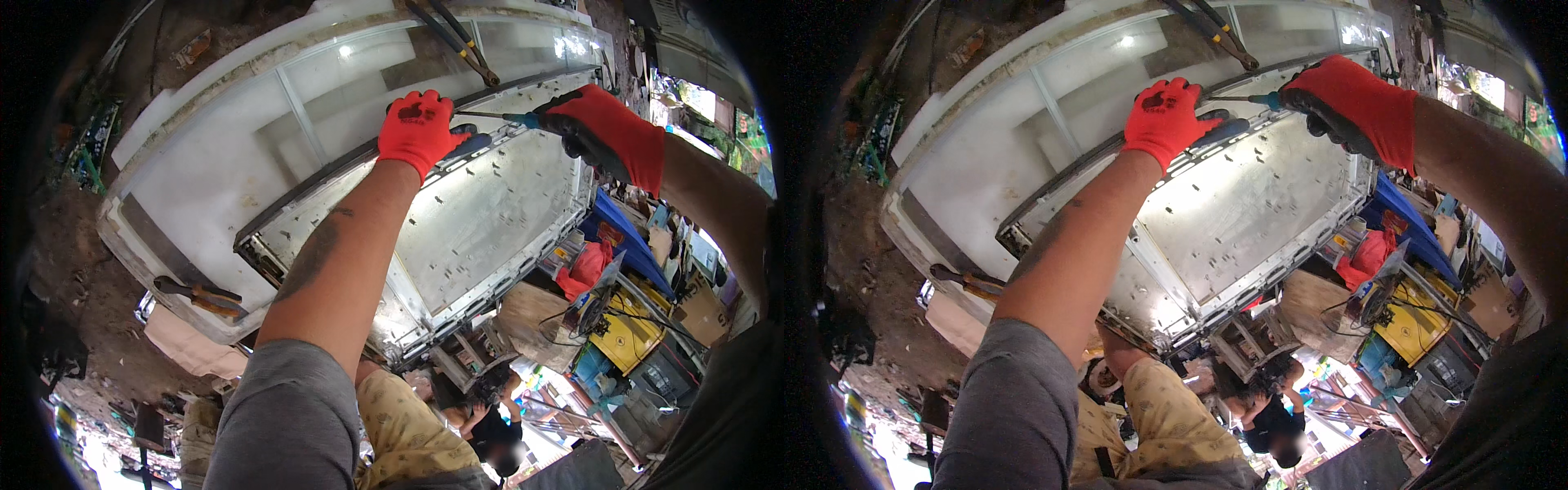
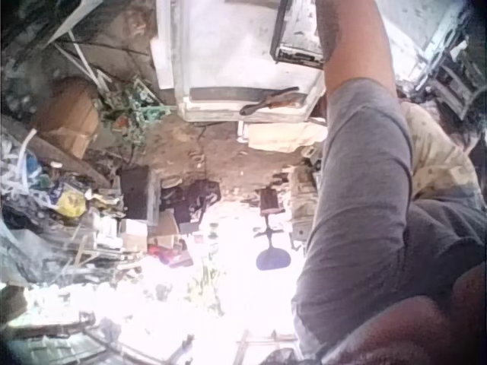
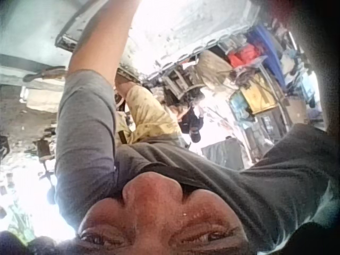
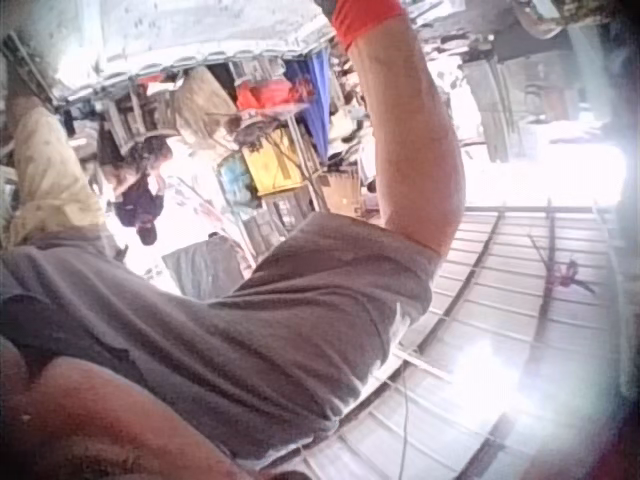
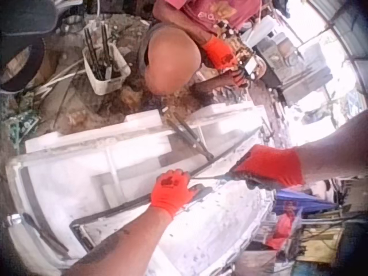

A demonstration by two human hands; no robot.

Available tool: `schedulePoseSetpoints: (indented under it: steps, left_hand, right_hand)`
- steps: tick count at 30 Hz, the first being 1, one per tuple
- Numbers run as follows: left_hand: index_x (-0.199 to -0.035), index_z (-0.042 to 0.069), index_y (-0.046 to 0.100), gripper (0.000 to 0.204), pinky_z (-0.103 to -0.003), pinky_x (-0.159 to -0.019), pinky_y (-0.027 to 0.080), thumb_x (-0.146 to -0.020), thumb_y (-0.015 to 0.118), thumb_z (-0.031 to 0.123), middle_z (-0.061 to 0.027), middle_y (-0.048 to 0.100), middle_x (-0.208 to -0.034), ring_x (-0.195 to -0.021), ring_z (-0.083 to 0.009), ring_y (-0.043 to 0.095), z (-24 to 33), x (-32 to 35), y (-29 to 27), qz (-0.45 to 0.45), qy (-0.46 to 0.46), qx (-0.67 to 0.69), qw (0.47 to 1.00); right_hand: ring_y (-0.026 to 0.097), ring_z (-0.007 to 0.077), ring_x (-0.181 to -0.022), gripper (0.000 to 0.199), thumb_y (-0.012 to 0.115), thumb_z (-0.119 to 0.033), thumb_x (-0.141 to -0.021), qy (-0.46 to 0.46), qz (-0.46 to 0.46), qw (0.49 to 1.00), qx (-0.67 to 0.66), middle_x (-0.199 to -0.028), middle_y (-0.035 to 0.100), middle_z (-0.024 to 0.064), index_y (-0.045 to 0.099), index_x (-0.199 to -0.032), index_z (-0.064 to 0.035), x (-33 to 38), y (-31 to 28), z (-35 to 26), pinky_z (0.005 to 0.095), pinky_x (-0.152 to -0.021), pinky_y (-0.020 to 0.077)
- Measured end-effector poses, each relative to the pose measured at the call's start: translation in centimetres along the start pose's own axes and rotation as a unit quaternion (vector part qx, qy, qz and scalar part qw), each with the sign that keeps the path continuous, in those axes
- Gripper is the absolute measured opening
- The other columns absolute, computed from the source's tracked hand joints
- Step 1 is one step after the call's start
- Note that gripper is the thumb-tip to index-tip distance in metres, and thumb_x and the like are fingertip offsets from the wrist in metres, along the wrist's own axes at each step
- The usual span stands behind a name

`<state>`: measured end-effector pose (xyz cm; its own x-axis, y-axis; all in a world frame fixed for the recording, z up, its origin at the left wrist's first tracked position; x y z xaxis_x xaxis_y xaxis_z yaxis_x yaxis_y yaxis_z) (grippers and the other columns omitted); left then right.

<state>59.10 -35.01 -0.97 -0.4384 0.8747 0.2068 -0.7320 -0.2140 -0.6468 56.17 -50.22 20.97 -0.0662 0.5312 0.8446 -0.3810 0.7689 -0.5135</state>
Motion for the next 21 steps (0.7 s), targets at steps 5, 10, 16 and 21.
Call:
schedulePoseSetpoints:
  steps: [5,10,16,21]
  left_hand:
    - [-0.119,0.011,0.068,0.061,-0.04,-0.106,0.046,-0.088,0.066,0.064,-0.0046,0.063,-0.125,-0.121,-0.0264,0.06,0.0,0.0,0.4,-0.01,-0.004,-0.016,1.0]
    - [-0.122,0.013,0.068,0.062,-0.039,-0.106,0.046,-0.088,0.066,0.065,-0.0036,0.063,-0.127,-0.123,-0.0259,0.059,0.2,0.1,0.8,-0.04,-0.033,-0.028,0.998]
    - [-0.13,0.013,0.066,0.067,-0.043,-0.108,0.047,-0.088,0.067,0.064,-0.0075,0.062,-0.132,-0.128,-0.0292,0.057,-0.1,0.0,0.2,-0.035,-0.011,0.002,0.999]
    - [-0.128,0.017,0.066,0.055,-0.041,-0.107,0.044,-0.091,0.066,0.059,-0.0037,0.06,-0.134,-0.128,-0.0254,0.056,0.0,0.2,0.6,0.007,0.013,-0.021,1.0]
  right_hand:
    - [0.046,0.0093,-0.053,0.033,0.061,-0.041,-0.1,-0.048,0.006,0.998,-0.028,-0.072,0.057,0.0008,0.072,-0.107,-0.0106,0.0,1.1,0.9,0.0288,-0.047,0.0376]
    - [0.047,0.0053,-0.052,0.039,0.061,-0.044,-0.102,-0.09,-0.018,0.996,0.012,-0.068,0.057,-0.0022,0.074,-0.11,-0.0081,0.2,0.2,-0.4,0.0259,-0.047,0.0368]
    - [0.068,0.0241,-0.076,0.035,0.07,-0.025,-0.09,-0.299,0.137,0.866,0.377,-0.086,0.071,0.0114,0.07,-0.118,-0.0047,1.1,0.4,-2.4,0.0403,-0.068,0.0526]
    - [0.069,0.0325,-0.1,0.033,0.066,-0.013,-0.085,-0.444,0.186,0.559,0.675,-0.113,0.07,0.0134,0.071,-0.118,-0.0092,1.2,0.8,0.5,0.0445,-0.083,0.0562]
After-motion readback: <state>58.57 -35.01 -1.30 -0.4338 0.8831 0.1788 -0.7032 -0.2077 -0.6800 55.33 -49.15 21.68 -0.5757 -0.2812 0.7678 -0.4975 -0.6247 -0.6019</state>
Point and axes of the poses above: each hand's wrist, its own x-axis away from the middle knuckle, its own y-axis out of the palm, z = x × y, the point moved 3 cm from there along -x, towards the middle knuckle
